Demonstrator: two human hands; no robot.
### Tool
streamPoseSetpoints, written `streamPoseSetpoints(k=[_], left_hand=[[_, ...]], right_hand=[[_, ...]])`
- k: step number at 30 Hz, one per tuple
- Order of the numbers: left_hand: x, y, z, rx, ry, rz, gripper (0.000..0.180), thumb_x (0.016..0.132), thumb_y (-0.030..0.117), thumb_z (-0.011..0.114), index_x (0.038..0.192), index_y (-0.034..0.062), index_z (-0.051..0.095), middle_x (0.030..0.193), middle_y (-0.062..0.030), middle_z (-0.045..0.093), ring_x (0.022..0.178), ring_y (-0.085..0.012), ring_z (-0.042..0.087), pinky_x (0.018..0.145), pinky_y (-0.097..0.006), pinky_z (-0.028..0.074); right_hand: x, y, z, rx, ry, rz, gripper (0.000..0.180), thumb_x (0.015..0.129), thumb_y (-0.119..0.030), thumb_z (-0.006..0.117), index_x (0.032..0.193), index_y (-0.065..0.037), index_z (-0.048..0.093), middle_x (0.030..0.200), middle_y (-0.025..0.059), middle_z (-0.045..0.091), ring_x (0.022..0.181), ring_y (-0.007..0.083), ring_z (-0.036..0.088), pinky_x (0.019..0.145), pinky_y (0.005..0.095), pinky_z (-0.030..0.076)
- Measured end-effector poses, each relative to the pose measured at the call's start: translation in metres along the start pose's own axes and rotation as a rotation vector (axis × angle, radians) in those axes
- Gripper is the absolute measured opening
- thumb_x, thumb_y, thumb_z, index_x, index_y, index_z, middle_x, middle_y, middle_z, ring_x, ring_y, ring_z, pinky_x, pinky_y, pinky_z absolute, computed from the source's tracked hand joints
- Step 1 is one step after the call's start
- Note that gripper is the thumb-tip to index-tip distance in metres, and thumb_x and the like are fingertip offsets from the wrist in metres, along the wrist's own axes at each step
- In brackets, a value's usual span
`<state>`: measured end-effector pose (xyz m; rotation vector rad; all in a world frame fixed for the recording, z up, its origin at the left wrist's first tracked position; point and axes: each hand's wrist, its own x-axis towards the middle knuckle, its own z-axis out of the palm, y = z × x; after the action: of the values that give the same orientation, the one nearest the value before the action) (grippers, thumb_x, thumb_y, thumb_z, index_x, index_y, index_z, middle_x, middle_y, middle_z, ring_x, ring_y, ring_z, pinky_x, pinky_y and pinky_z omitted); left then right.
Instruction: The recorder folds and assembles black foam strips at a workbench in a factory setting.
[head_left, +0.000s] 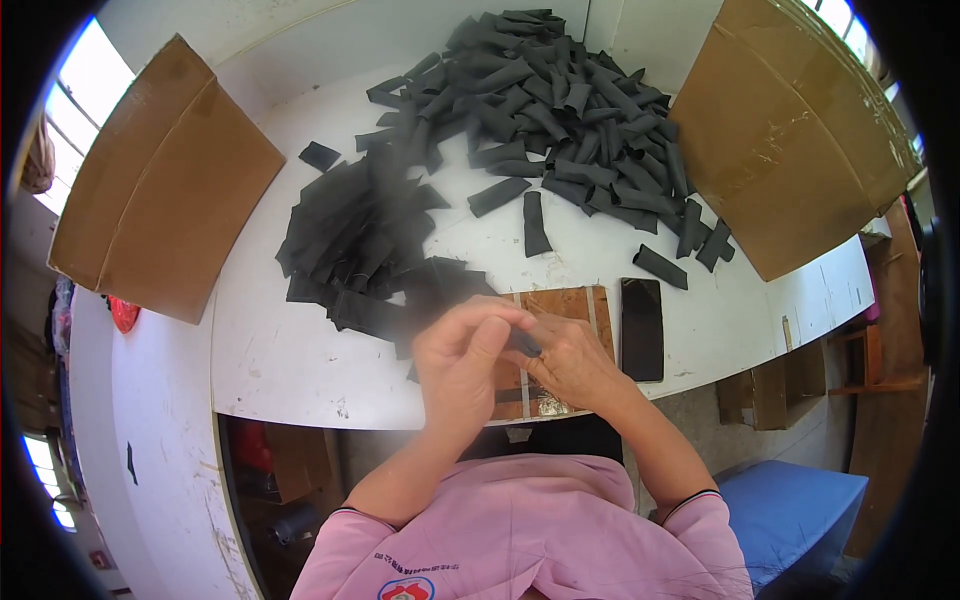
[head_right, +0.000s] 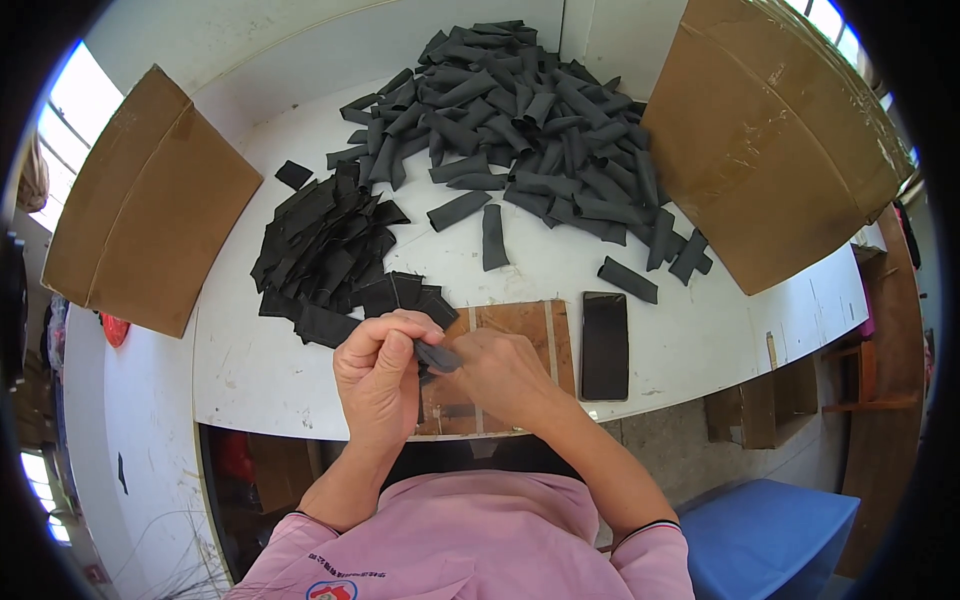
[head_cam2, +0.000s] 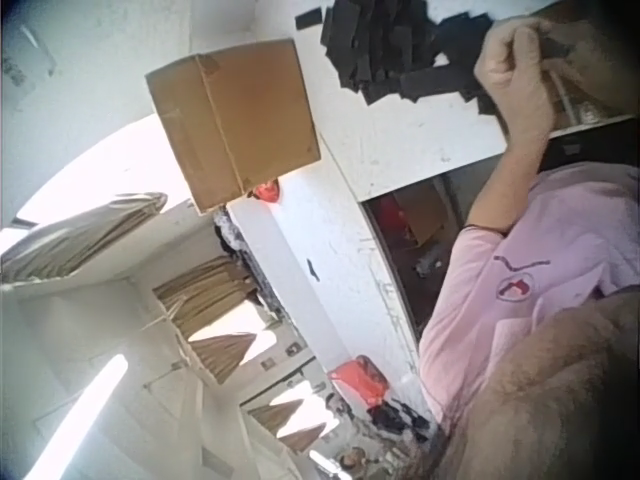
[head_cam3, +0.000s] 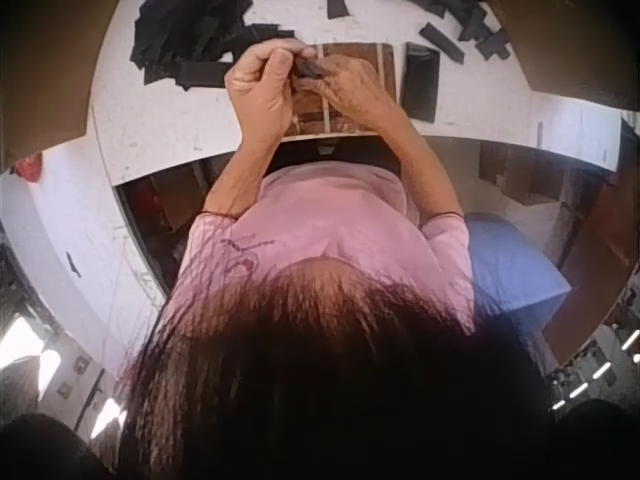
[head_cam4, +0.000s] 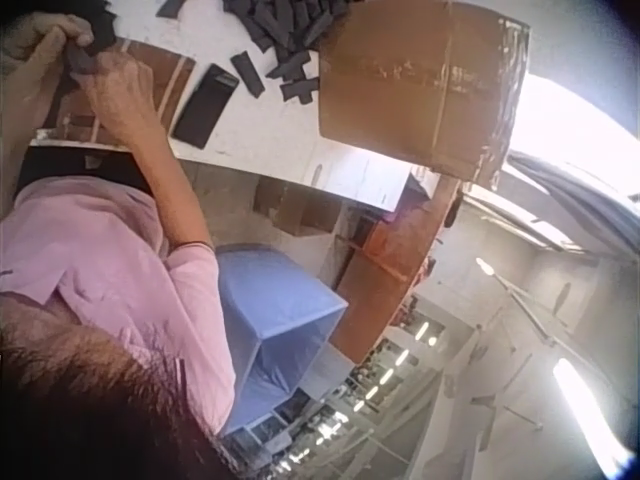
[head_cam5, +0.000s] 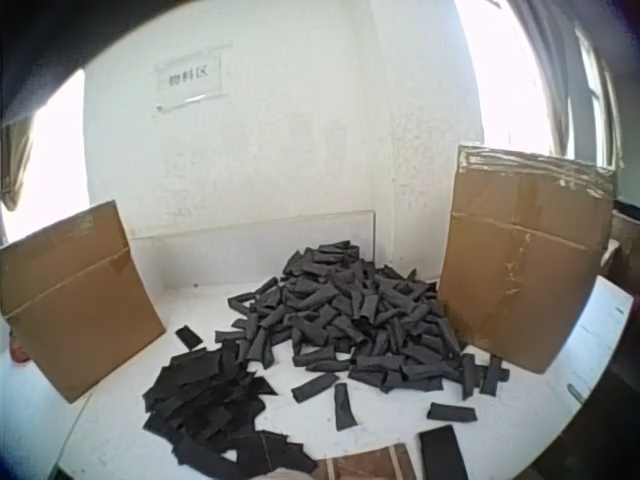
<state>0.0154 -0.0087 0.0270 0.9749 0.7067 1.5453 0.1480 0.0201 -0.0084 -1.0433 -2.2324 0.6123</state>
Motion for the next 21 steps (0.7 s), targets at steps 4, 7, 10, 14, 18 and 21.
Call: streamPoseSetpoints(k=[4, 7, 10, 14, 18, 21], left_hand=[[-0.001, 0.004, 0.007, -0.175, 0.302, 0.142, 0.016, 0.086, 0.017, 0.049, 0.084, 0.0015, 0.051, 0.078, -0.0082, 0.053, 0.079, -0.0168, 0.047, 0.075, -0.03, 0.039], [0.0, 0.007, -0.004, -0.166, 0.362, 0.131, 0.016, 0.087, 0.018, 0.047, 0.084, 0.0023, 0.049, 0.078, -0.0077, 0.052, 0.078, -0.0167, 0.046, 0.074, -0.029, 0.038], [-0.005, -0.006, -0.003, -0.146, 0.359, 0.094, 0.017, 0.087, 0.018, 0.046, 0.083, 0.0021, 0.05, 0.078, -0.0085, 0.052, 0.077, -0.0168, 0.047, 0.074, -0.028, 0.038], [-0.007, -0.004, -0.005, -0.066, 0.367, 0.137, 0.017, 0.088, 0.017, 0.046, 0.081, 0.0017, 0.05, 0.077, -0.0099, 0.054, 0.076, -0.0168, 0.048, 0.074, -0.028, 0.038], [-0.006, -0.007, -0.005, -0.031, 0.304, 0.168, 0.016, 0.087, 0.016, 0.047, 0.081, 0.0011, 0.05, 0.078, -0.0111, 0.055, 0.076, -0.0167, 0.048, 0.074, -0.028, 0.037], [0.001, -0.008, -0.017, 0.151, 0.272, 0.099, 0.016, 0.087, 0.014, 0.048, 0.08, 0.0005, 0.05, 0.08, -0.0117, 0.056, 0.078, -0.0164, 0.049, 0.074, -0.027, 0.037]], right_hand=[[0.01, -0.017, -0.022, -0.025, -0.037, -0.05, 0.019, 0.07, -0.018, 0.06, 0.067, -0.001, 0.053, 0.065, 0.0121, 0.054, 0.064, 0.0284, 0.055, 0.055, 0.0369, 0.043], [0.008, -0.014, -0.017, -0.062, 0.009, -0.116, 0.023, 0.071, -0.021, 0.061, 0.063, -0.002, 0.051, 0.061, 0.011, 0.053, 0.06, 0.0268, 0.054, 0.051, 0.0352, 0.042], [0.006, 0.001, 0.007, -0.009, 0.06, -0.092, 0.026, 0.071, -0.023, 0.062, 0.06, -0.003, 0.05, 0.057, 0.0101, 0.051, 0.056, 0.026, 0.053, 0.048, 0.0342, 0.041], [0.005, -0.008, -0.002, 0.014, 0.095, -0.128, 0.025, 0.071, -0.022, 0.062, 0.06, -0.003, 0.05, 0.056, 0.0098, 0.05, 0.053, 0.0264, 0.052, 0.047, 0.0348, 0.041], [0.0, 0.001, 0.02, 0.166, 0.126, -0.105, 0.026, 0.072, -0.022, 0.061, 0.059, -0.004, 0.049, 0.055, 0.0105, 0.05, 0.051, 0.0268, 0.051, 0.046, 0.0353, 0.04], [0.007, -0.003, 0.002, 0.014, -0.006, -0.08, 0.027, 0.074, -0.022, 0.061, 0.059, -0.003, 0.049, 0.054, 0.0117, 0.049, 0.049, 0.0279, 0.05, 0.046, 0.0354, 0.04]])
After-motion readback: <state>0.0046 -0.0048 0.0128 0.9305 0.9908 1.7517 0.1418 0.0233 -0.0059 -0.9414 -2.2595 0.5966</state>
